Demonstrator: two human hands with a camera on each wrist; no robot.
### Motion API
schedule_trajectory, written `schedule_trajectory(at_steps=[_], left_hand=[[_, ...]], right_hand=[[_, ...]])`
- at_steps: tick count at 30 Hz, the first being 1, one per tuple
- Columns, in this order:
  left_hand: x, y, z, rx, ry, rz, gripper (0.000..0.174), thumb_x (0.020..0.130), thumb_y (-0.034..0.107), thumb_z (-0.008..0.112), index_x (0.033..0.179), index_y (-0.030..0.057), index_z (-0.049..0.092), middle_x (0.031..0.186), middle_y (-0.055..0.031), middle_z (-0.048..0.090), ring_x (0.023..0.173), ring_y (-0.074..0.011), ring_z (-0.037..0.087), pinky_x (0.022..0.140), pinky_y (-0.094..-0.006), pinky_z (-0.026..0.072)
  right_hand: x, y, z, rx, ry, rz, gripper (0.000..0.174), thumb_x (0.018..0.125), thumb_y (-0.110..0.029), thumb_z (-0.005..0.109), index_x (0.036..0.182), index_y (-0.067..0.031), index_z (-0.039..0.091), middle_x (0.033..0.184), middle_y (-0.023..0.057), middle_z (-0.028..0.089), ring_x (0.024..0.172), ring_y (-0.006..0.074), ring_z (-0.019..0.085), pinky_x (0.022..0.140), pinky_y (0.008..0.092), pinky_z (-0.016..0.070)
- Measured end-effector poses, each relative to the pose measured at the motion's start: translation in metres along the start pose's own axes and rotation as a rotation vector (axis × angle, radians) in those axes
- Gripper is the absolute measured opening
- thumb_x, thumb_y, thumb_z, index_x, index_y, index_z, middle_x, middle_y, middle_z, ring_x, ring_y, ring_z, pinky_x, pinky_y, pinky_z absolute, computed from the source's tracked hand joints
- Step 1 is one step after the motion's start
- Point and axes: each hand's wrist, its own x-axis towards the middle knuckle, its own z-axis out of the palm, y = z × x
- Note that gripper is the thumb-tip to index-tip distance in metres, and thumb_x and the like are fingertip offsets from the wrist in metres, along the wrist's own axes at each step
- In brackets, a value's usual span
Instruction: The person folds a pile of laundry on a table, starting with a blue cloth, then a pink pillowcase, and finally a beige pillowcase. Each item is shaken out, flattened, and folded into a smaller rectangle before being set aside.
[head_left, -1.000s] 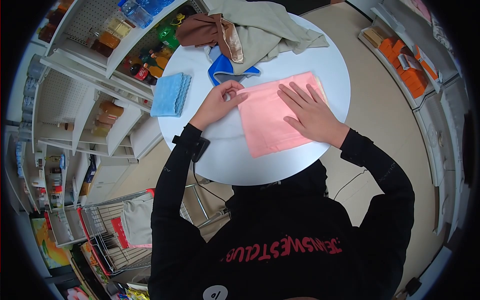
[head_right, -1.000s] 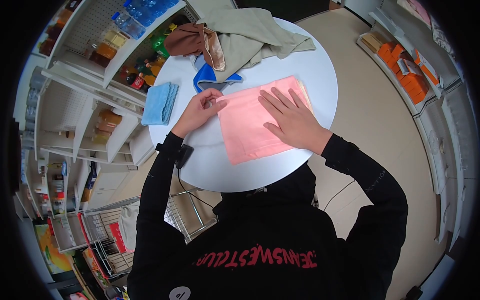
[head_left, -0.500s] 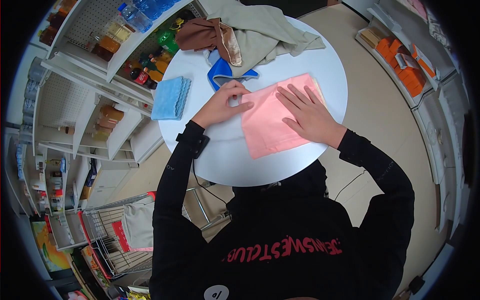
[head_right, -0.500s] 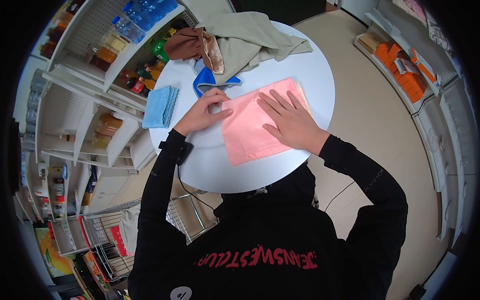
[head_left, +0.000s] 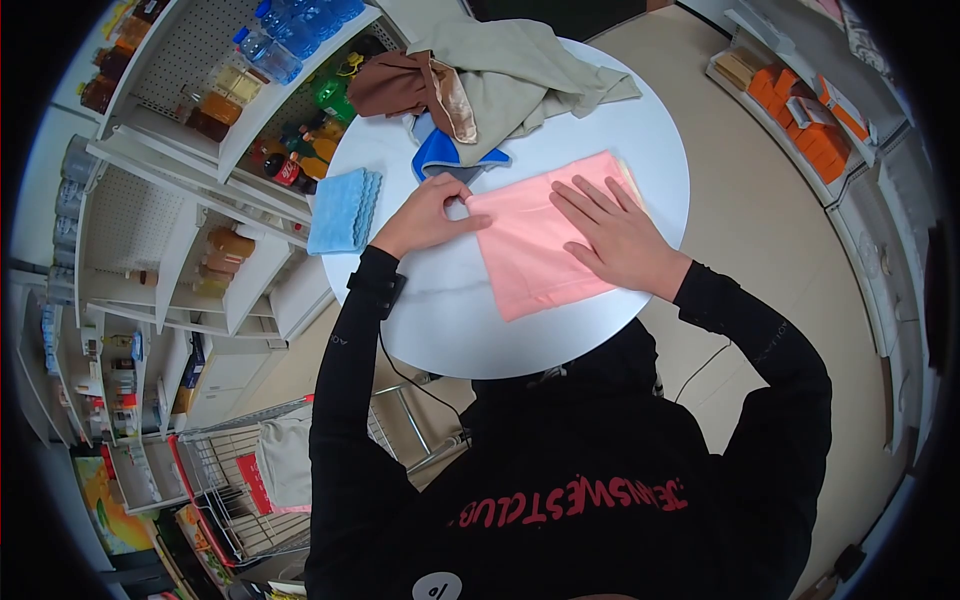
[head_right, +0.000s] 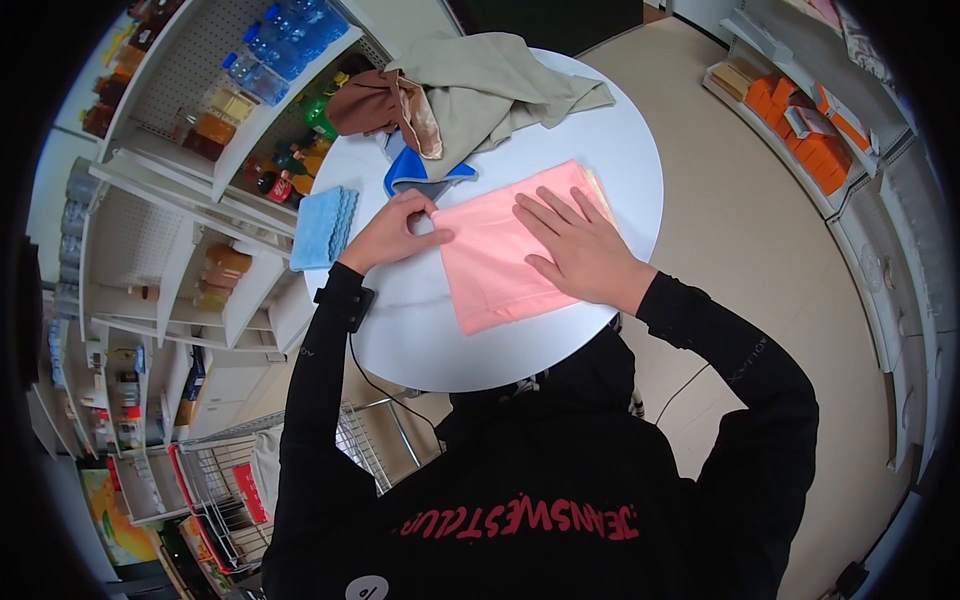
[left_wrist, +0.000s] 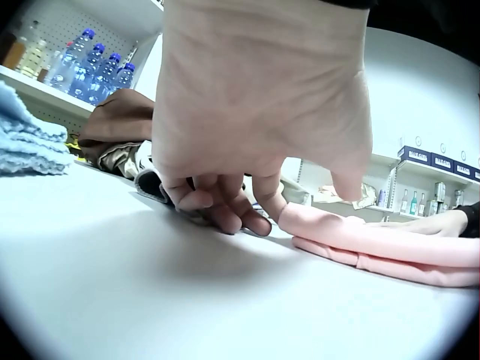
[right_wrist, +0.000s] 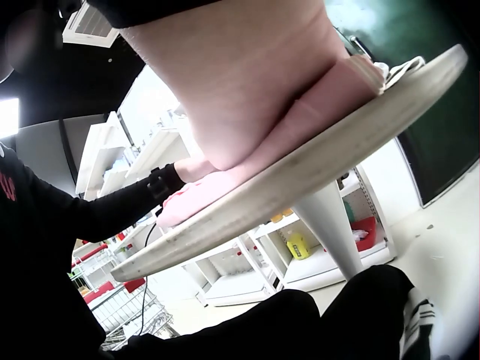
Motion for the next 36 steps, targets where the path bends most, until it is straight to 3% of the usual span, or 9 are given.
schedule_trajectory(at_steps=[7, 9, 13, 16, 23, 27, 28, 31, 36], left_hand=[[0.001, 0.011, 0.02, -0.029, 0.24, 0.126, 0.046, 0.09, 0.041, 0.081, 0.111, 0.0022, 0.071, 0.101, -0.0103, 0.063, 0.093, -0.0243, 0.059, 0.083, -0.0342, 0.0495], [0.004, 0.02, 0.024, -0.034, 0.323, 0.191, 0.046, 0.09, 0.04, 0.081, 0.115, 0.0034, 0.07, 0.103, -0.0095, 0.062, 0.088, -0.0218, 0.058, 0.08, -0.0325, 0.0496], [0.006, 0.028, 0.028, -0.127, 0.229, 0.06, 0.058, 0.088, 0.044, 0.08, 0.125, 0.002, 0.066, 0.101, -0.014, 0.07, 0.094, -0.0279, 0.067, 0.085, -0.0381, 0.0526], [0.001, 0.014, 0.024, -0.181, -0.039, -0.076, 0.064, 0.086, 0.046, 0.081, 0.128, 0.0017, 0.062, 0.09, -0.0115, 0.071, 0.08, -0.0265, 0.068, 0.075, -0.036, 0.0538], [-0.082, 0.027, 0.019, -0.284, -0.305, -0.332, 0.054, 0.087, 0.042, 0.082, 0.119, 0.0022, 0.063, 0.078, -0.0081, 0.069, 0.067, -0.0257, 0.066, 0.066, -0.0343, 0.0528], [-0.099, 0.046, 0.013, -0.143, 0.062, -0.362, 0.049, 0.091, 0.036, 0.08, 0.123, 0.0028, 0.063, 0.083, -0.0082, 0.071, 0.069, -0.0254, 0.067, 0.067, -0.034, 0.0532], [-0.096, 0.046, 0.017, -0.148, 0.066, -0.371, 0.049, 0.091, 0.036, 0.08, 0.123, 0.0028, 0.063, 0.083, -0.0082, 0.071, 0.069, -0.0254, 0.067, 0.067, -0.034, 0.0532], [-0.058, 0.038, 0.028, -0.056, 0.433, 0.031, 0.045, 0.094, 0.031, 0.077, 0.127, 0.0039, 0.063, 0.089, -0.0095, 0.071, 0.07, -0.0248, 0.067, 0.068, -0.0351, 0.0538], [-0.013, 0.044, 0.02, -0.134, 0.312, -0.227, 0.044, 0.094, 0.027, 0.075, 0.13, 0.0045, 0.062, 0.102, -0.0121, 0.07, 0.078, -0.0247, 0.068, 0.074, -0.0354, 0.0549]], right_hand=[[-0.002, -0.02, -0.009, -0.149, 0.035, 0.065, 0.069, 0.104, -0.037, 0.055, 0.163, -0.0099, 0.034, 0.169, 0.0097, 0.033, 0.158, 0.0311, 0.027, 0.127, 0.0611, 0.0184], [-0.006, -0.048, -0.025, -0.048, -0.03, -0.076, 0.069, 0.104, -0.038, 0.056, 0.163, -0.0105, 0.034, 0.17, 0.0092, 0.032, 0.158, 0.0311, 0.026, 0.127, 0.0624, 0.0182], [-0.013, -0.047, -0.013, 0.045, -0.082, -0.186, 0.067, 0.103, -0.036, 0.058, 0.162, -0.0127, 0.036, 0.171, 0.0078, 0.031, 0.159, 0.0296, 0.026, 0.126, 0.0633, 0.018], [-0.004, -0.028, -0.014, 0.104, -0.147, -0.273, 0.065, 0.102, -0.034, 0.059, 0.161, -0.0143, 0.039, 0.17, 0.0071, 0.031, 0.159, 0.0287, 0.026, 0.127, 0.0623, 0.0183], [0.017, 0.02, -0.043, 0.138, -0.166, -0.454, 0.055, 0.101, -0.023, 0.058, 0.155, -0.0147, 0.048, 0.167, 0.0084, 0.038, 0.156, 0.0289, 0.032, 0.129, 0.0547, 0.0216], [0.011, 0.007, -0.047, 0.362, -0.203, -0.302, 0.049, 0.1, -0.019, 0.056, 0.149, -0.0118, 0.055, 0.163, 0.0095, 0.044, 0.154, 0.0304, 0.034, 0.129, 0.0493, 0.0257], [0.012, -0.001, -0.041, 0.277, -0.08, -0.215, 0.047, 0.099, -0.017, 0.057, 0.146, -0.0107, 0.057, 0.157, 0.0103, 0.049, 0.152, 0.0309, 0.038, 0.126, 0.0487, 0.0294], [0.017, -0.011, -0.023, 0.1, 0.174, -0.052, 0.044, 0.098, -0.015, 0.058, 0.141, -0.0085, 0.061, 0.146, 0.0118, 0.059, 0.146, 0.0319, 0.044, 0.121, 0.0476, 0.0369], [0.031, 0.013, -0.021, 0.251, 0.215, 0.245, 0.04, 0.094, -0.008, 0.062, 0.133, -0.0073, 0.063, 0.126, 0.013, 0.064, 0.13, 0.0335, 0.053, 0.107, 0.0442, 0.0465]])
